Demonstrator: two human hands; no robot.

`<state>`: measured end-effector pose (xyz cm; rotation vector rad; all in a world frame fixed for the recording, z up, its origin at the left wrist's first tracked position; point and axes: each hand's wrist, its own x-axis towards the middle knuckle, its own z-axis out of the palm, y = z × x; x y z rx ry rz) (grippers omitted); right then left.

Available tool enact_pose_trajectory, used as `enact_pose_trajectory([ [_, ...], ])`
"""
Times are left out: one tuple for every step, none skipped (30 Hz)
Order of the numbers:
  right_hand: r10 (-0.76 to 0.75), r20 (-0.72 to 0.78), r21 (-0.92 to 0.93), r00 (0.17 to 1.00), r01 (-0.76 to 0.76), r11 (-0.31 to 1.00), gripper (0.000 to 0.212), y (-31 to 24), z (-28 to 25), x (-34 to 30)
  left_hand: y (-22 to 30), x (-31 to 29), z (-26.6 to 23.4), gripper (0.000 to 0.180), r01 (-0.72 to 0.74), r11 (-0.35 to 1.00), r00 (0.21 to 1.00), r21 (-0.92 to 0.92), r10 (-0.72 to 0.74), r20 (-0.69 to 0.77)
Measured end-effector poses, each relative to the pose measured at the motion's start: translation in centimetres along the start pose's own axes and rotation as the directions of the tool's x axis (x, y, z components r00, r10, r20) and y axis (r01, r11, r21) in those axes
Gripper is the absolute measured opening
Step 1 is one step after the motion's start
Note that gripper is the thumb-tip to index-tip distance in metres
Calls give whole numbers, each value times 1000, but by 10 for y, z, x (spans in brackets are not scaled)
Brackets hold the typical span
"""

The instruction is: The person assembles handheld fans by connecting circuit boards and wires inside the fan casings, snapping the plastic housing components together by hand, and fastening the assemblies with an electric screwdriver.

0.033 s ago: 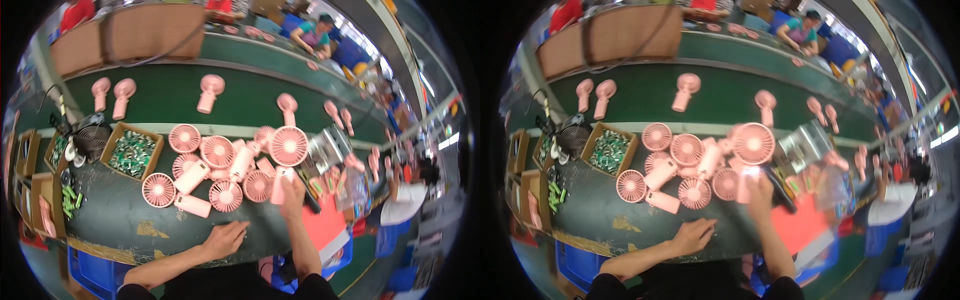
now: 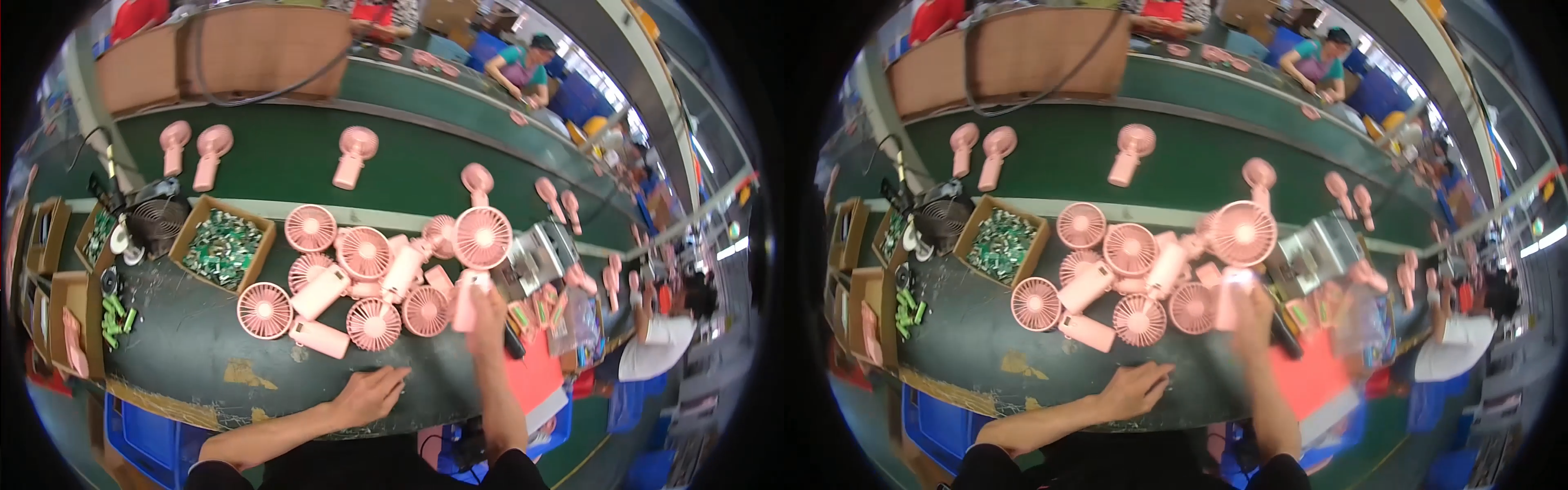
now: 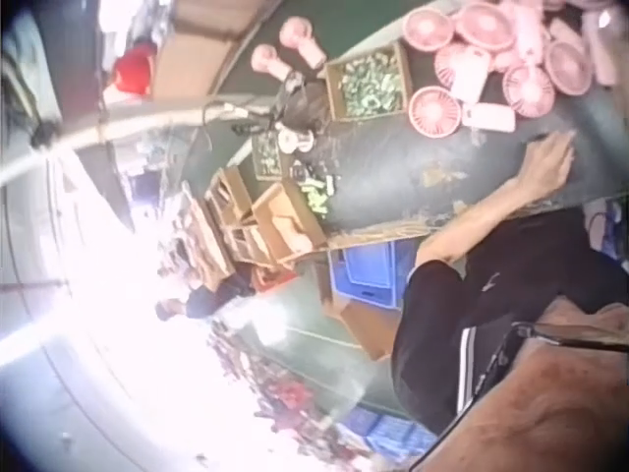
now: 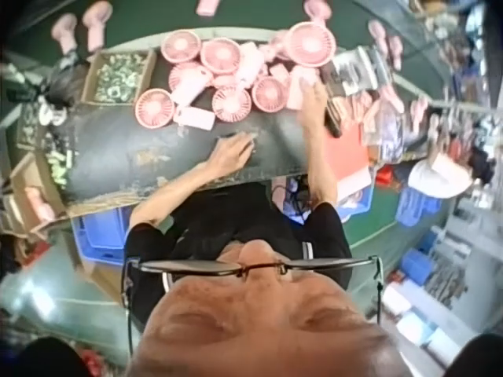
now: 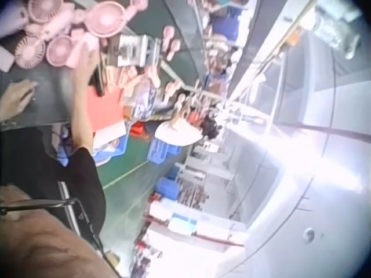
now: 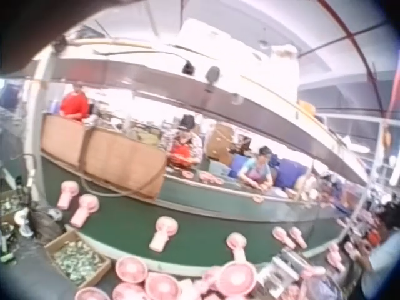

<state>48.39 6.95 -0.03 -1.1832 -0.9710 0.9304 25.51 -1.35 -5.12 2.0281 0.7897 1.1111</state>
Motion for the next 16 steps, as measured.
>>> enact_pose_trajectory([
  [35, 56, 31, 998, -36, 999, 28, -22, 13, 19, -2, -1, -2, 29, 2, 1000, 1000, 6, -1, -13],
  [172, 5, 19, 985, -172, 985, 27, -31, 13, 45, 0, -2, -2, 27, -8, 1000, 1000, -9, 8, -4],
  [204, 49, 35, 978, -206, 978, 26, -26, 9, 76, 0, -5, -4, 27, 8, 1000, 1000, -11, -8, -9],
  [206, 211, 23, 956, -215, 976, 27, -34, 14, 104, -4, -7, -6, 24, -37, 999, 999, -39, 37, 16],
  [233, 267, 39, 935, -252, 967, 29, -31, 0, 138, -3, -8, -6, 21, -91, 992, 994, -89, 96, 48],
  [206, 242, 86, 948, -232, 969, 31, -32, 16, 158, -3, -9, -9, 21, -67, 993, 996, -101, 72, 47],
  [277, 308, 37, 910, -302, 953, 33, -35, 19, 178, -1, -8, -11, 19, -82, 991, 989, -107, 95, 118],
  [293, 289, -3, 912, -305, 952, 34, -32, 28, 191, -2, -6, -11, 18, -99, 989, 976, -110, 118, 182],
  [339, 210, -84, 917, -328, 941, 29, -31, 48, 197, -7, -9, -6, 15, -85, 993, 970, -77, 101, 223],
  [357, 209, -103, 910, -343, 934, 29, -25, 44, 210, -7, -9, -5, 15, -69, 993, 973, -93, 88, 214],
  [409, 189, -165, 893, -382, 909, 26, -16, 34, 227, -5, -7, -6, 16, -99, 992, 948, -83, 119, 294],
  [457, 173, -226, 873, -416, 881, 24, -8, 32, 239, -4, -5, -7, 17, -130, 989, 918, -71, 147, 369],
  [435, 94, -236, 895, -405, 884, 23, 1, 40, 242, -4, -6, -9, 17, -117, 990, 924, -73, 136, 358],
  [443, 102, -247, 891, -409, 879, 23, 9, 44, 248, -2, -6, -11, 18, -101, 993, 905, -59, 116, 408],
  [442, 115, -206, 889, -414, 886, 27, 19, 43, 257, -1, -6, -13, 20, -88, 995, 884, -43, 98, 458],
  [435, 114, -164, 893, -415, 895, 31, 31, 30, 270, 0, -4, -15, 24, -75, 997, 838, -19, 74, 540],
])
